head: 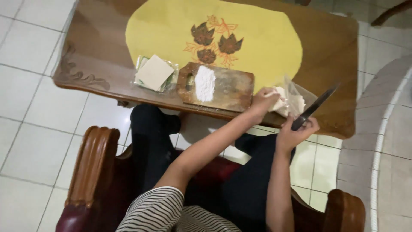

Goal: Cutting square food wrappers into smaller pieces by folding and slicing with a knife on a cutting board.

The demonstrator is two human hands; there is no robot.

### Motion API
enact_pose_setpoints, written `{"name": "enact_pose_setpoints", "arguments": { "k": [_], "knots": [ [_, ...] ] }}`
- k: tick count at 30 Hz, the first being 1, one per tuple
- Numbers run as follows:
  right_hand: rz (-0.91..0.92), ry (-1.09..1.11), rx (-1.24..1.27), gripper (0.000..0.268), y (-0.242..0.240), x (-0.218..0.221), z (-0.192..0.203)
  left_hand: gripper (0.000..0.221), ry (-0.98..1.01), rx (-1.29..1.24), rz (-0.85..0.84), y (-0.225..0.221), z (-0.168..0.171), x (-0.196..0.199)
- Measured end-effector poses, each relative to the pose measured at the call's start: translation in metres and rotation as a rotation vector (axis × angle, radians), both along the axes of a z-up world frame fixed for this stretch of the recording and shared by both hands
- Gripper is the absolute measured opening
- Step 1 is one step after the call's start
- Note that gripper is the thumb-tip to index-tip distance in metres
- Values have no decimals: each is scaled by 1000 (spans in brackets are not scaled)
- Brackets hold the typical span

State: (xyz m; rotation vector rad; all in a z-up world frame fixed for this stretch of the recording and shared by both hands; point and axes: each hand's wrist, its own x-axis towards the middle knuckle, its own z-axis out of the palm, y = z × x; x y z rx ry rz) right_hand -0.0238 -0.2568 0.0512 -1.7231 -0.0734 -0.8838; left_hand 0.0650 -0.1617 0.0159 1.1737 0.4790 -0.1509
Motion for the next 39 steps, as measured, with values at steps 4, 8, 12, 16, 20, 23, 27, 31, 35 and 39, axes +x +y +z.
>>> {"name": "enact_pose_setpoints", "arguments": {
  "k": [4, 8, 12, 16, 20, 23, 27, 31, 35, 39],
  "knots": [
    [-44, -21, 50, 54, -2, -2, -2, 51, 79, 25, -10, 6, 61, -7],
    [-83, -4, 36, 55, -8, 1, -11, 53, -20, 75, -128, -23, 42, 7],
    [-126, 40, 26, 56, -6, 3, -13, 52, -126, 130, -200, -33, 49, 15],
    [-83, 33, 28, 54, -2, 3, -7, 49, -211, 191, -222, -31, 53, 18],
    [-58, -14, 41, 55, -7, 5, -12, 46, -357, 286, -261, -27, 61, 17],
    [-61, -27, 43, 55, -4, 4, -4, 45, -455, 346, -286, -22, 67, 17],
    [-75, 1, 43, 52, 0, 2, 2, 43, -583, 432, -306, -10, 72, 16],
    [-90, 22, 23, 53, -1, 3, -1, 42, -670, 496, -319, 10, 76, 8],
    [-96, 70, -42, 55, 1, 3, 4, 41, -796, 593, -336, 38, 80, -4],
    [-165, 233, -116, 57, 2, 8, 1, 59, -811, 783, -197, 74, 24, -8]
  ]
}}
